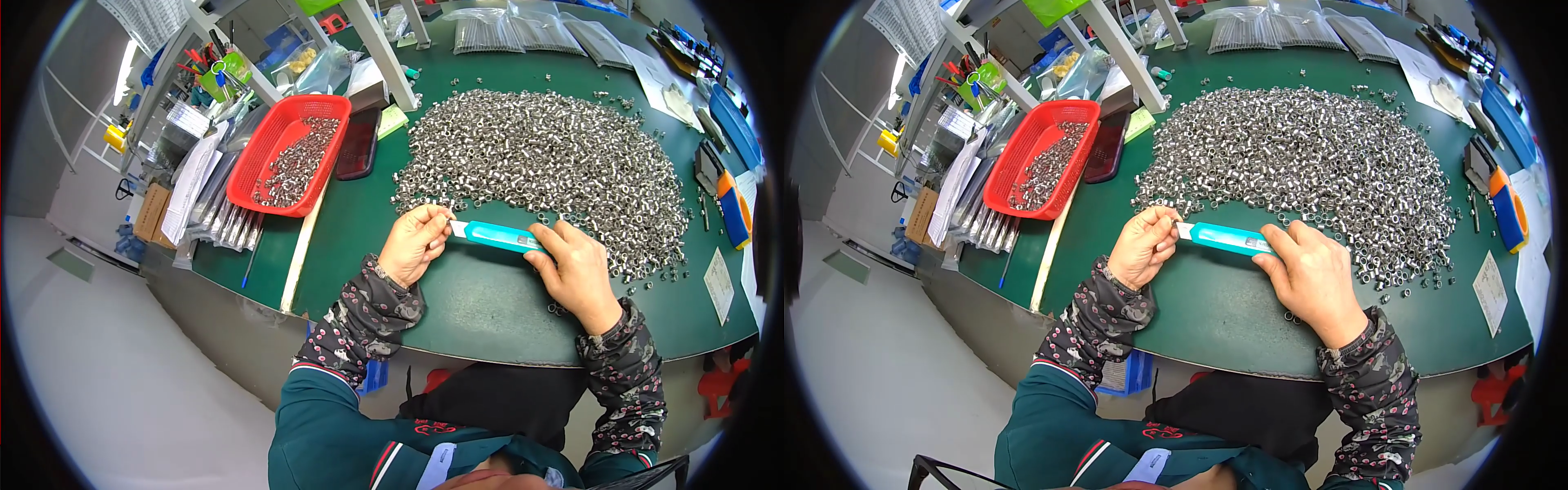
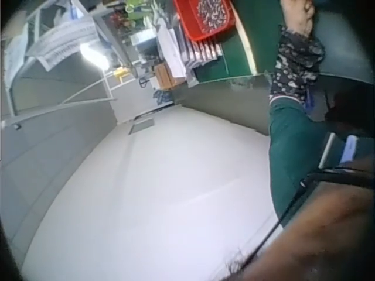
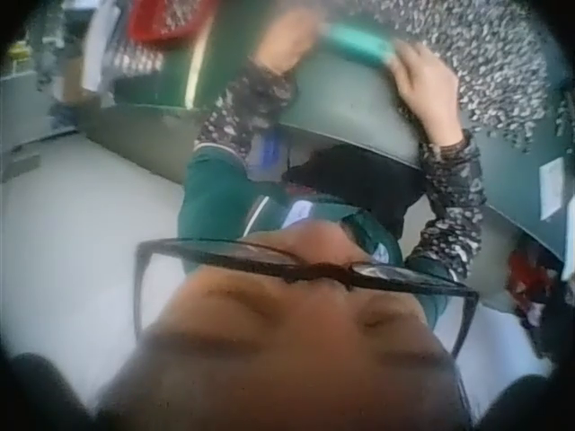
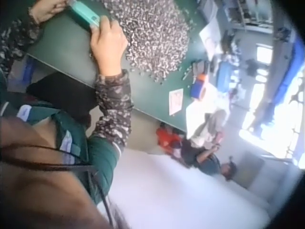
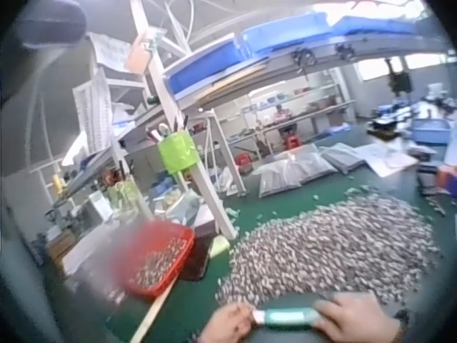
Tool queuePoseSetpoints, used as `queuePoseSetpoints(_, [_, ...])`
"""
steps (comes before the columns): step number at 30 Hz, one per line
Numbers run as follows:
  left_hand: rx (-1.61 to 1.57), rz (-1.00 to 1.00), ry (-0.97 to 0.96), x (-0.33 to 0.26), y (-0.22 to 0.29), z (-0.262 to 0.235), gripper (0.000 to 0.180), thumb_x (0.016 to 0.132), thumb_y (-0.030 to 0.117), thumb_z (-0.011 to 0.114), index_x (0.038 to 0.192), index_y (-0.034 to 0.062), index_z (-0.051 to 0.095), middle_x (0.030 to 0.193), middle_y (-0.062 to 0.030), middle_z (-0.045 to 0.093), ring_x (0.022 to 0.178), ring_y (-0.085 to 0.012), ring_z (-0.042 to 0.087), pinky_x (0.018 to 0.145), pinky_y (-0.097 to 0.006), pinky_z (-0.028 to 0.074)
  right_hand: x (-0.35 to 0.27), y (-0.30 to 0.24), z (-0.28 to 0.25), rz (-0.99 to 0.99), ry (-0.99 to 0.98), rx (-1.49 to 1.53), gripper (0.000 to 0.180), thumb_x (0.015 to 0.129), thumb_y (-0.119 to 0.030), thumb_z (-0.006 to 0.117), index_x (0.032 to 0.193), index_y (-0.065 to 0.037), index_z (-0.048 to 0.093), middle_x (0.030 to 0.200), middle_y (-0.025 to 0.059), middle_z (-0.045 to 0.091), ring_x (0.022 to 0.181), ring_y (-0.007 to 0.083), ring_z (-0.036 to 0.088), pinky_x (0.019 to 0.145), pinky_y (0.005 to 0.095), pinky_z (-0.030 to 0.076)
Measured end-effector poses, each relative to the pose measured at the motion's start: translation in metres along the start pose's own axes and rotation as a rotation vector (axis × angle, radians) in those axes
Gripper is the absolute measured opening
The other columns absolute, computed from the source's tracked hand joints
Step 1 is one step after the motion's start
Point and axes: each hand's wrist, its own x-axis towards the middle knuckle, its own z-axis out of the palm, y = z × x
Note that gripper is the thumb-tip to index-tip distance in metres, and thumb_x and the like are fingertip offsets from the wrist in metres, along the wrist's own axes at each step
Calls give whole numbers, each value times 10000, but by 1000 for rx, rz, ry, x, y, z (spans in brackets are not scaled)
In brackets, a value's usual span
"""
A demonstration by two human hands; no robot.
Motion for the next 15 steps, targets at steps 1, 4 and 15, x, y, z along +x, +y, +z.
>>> queuePoseSetpoints(1, [0, -9, 4, 0, 0, 0, 117, 838, 112, 491, 891, 11, 515, 683, -14, 497, 487, -25, 366, 377, -137, 270, 0, 0, 0, 0, 0, 0, 222, 698, -213, 608, 872, -90, 548, 631, 72, 449, 560, 240, 504, 487, 343, 406])
queuePoseSetpoints(4, [16, -16, 12, 1, -1, -1, 122, 840, 120, 490, 889, 11, 516, 680, -14, 497, 483, -25, 365, 370, -137, 264, 0, -1, 0, -5, -7, -33, 222, 685, -200, 619, 864, -92, 543, 633, 66, 437, 556, 231, 493, 485, 338, 400])
queuePoseSetpoints(15, [18, 16, 74, 1, 0, 1, 124, 839, 133, 496, 881, 18, 512, 719, -17, 491, 478, -18, 357, 364, -132, 261, 4, 5, -8, -93, 81, -112, 302, 605, -149, 662, 872, -76, 539, 650, 56, 425, 585, 215, 469, 497, 322, 378])
